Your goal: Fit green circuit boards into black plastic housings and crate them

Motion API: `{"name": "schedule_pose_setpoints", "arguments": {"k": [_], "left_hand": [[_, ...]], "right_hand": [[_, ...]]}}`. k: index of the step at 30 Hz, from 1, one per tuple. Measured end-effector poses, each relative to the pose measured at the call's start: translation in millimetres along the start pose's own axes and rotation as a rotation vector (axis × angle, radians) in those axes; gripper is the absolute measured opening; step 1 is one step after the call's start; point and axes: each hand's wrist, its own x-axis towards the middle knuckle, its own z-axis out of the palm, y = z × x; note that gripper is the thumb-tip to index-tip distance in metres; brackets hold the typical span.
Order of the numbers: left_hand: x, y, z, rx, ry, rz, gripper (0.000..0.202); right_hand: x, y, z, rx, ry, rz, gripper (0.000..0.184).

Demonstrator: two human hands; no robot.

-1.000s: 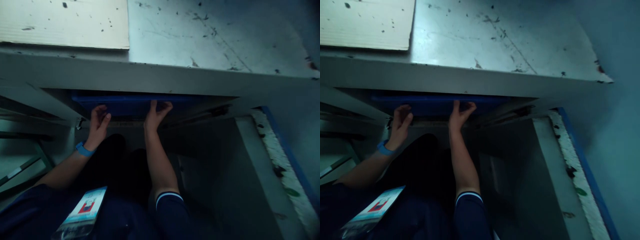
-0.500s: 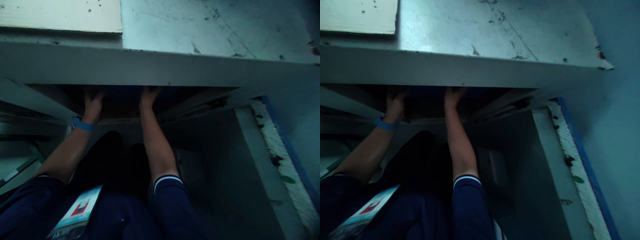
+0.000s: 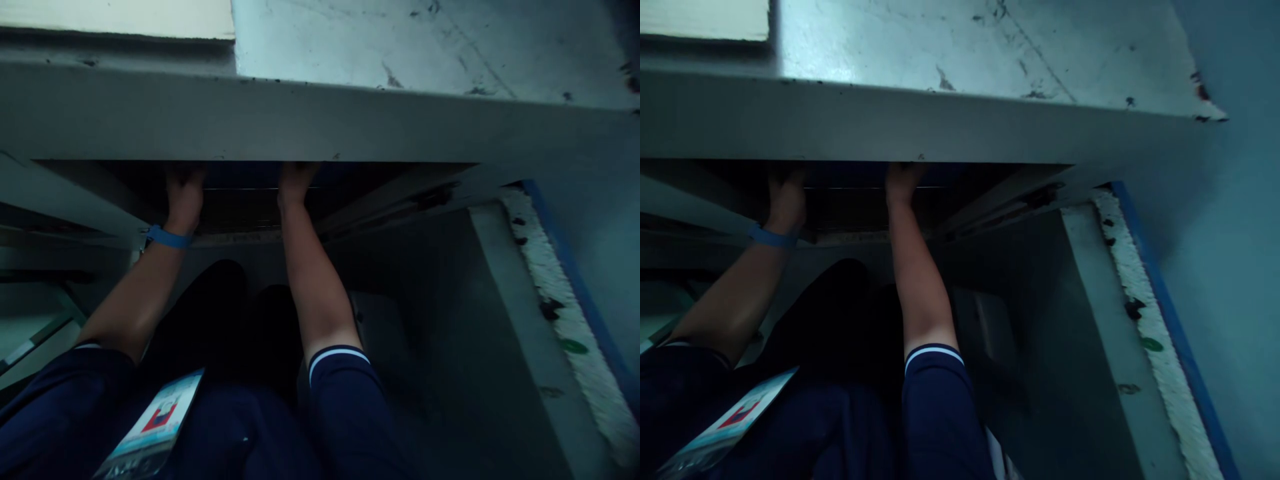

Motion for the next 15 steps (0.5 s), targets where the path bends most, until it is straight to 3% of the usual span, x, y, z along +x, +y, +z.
{"name": "schedule_pose_setpoints", "arguments": {"k": [4, 7, 11, 15], "left_hand": [[-3.2, 3.8, 0.9, 0.016, -0.015, 0.034, 0.045], [-30.5, 14.5, -2.3, 0.135, -0.089, 0.103, 0.046], [-106.3, 25.7, -15.4, 0.427, -0.521, 0.162, 0.034], [-181.9, 10.5, -38.6, 0.602, -0.848, 0.083, 0.023]], "right_hand": [[-4.0, -3.4, -3.4, -0.003, -0.013, -0.006, 0.068], [-3.6, -8.1, -7.2, -0.025, -0.025, 0.027, 0.06], [-7.2, -24.3, -13.6, -0.023, -0.077, 0.079, 0.053], [-43.2, -59.2, -34.7, -0.067, -0.096, 0.069, 0.054]]}}
